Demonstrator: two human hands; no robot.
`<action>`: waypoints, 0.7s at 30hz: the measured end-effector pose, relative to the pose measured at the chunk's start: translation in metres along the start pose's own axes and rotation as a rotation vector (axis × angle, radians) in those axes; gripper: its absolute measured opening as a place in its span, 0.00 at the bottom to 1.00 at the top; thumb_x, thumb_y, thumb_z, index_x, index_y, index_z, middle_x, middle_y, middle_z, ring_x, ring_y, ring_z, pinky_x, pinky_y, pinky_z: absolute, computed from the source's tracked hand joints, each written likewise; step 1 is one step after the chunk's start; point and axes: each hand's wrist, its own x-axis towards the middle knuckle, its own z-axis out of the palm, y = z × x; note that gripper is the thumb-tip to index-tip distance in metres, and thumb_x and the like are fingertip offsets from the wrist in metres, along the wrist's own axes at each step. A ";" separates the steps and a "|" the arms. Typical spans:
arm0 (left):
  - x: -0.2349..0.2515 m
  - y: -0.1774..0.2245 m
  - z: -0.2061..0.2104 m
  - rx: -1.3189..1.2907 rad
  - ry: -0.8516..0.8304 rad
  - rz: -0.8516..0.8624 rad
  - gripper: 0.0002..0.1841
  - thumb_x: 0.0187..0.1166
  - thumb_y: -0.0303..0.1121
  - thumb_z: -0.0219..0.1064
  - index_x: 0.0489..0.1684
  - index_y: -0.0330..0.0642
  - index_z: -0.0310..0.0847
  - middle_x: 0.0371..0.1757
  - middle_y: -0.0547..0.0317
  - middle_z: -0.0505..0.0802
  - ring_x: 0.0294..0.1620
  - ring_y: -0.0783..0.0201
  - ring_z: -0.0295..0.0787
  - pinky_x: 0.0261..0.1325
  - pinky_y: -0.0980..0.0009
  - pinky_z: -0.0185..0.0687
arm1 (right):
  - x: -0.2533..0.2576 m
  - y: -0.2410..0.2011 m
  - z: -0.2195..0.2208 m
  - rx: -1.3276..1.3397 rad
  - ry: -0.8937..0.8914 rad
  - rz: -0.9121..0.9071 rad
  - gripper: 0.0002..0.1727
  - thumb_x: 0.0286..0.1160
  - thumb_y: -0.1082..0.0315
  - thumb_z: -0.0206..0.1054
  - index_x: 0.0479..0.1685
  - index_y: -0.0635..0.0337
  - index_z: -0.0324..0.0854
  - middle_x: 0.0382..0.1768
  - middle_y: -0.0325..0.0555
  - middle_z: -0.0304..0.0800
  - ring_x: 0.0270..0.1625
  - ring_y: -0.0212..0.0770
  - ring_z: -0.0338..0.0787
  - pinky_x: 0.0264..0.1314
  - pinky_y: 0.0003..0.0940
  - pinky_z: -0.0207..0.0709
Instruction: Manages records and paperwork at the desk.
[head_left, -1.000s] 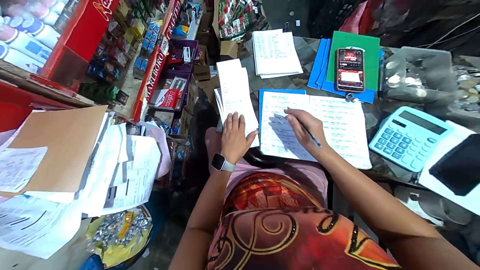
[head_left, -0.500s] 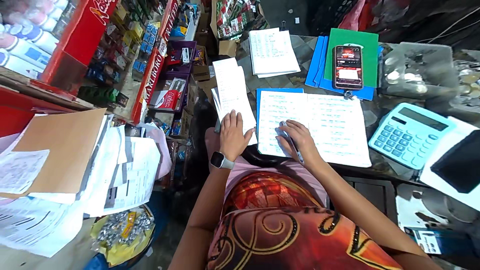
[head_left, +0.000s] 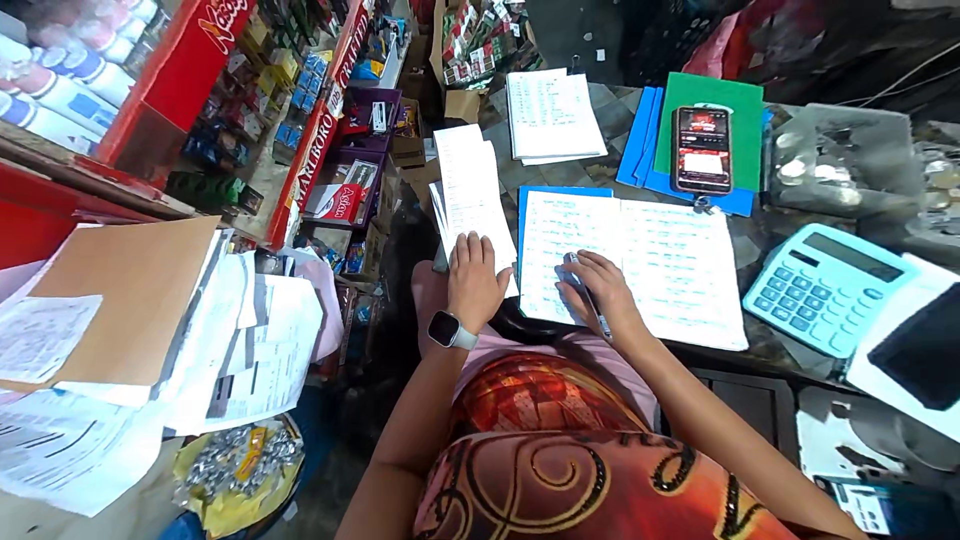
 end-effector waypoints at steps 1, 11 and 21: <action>0.000 0.000 0.000 0.003 0.003 0.001 0.38 0.88 0.54 0.57 0.86 0.29 0.63 0.89 0.31 0.63 0.93 0.35 0.50 0.91 0.44 0.49 | 0.000 0.000 0.000 0.003 0.002 0.000 0.20 0.83 0.57 0.62 0.59 0.62 0.88 0.64 0.61 0.90 0.76 0.67 0.80 0.79 0.61 0.70; 0.002 0.001 -0.001 0.016 -0.034 0.000 0.39 0.88 0.54 0.56 0.87 0.29 0.61 0.90 0.31 0.62 0.93 0.35 0.48 0.91 0.44 0.47 | -0.001 -0.002 -0.001 0.014 0.000 0.006 0.19 0.82 0.58 0.62 0.59 0.62 0.88 0.64 0.60 0.90 0.76 0.67 0.80 0.79 0.60 0.70; 0.001 -0.012 -0.001 0.026 0.015 0.073 0.38 0.87 0.51 0.58 0.84 0.24 0.64 0.85 0.21 0.66 0.88 0.25 0.56 0.84 0.32 0.56 | 0.000 -0.009 0.004 -0.003 0.039 -0.006 0.15 0.79 0.62 0.67 0.56 0.61 0.90 0.64 0.56 0.91 0.77 0.60 0.81 0.82 0.57 0.70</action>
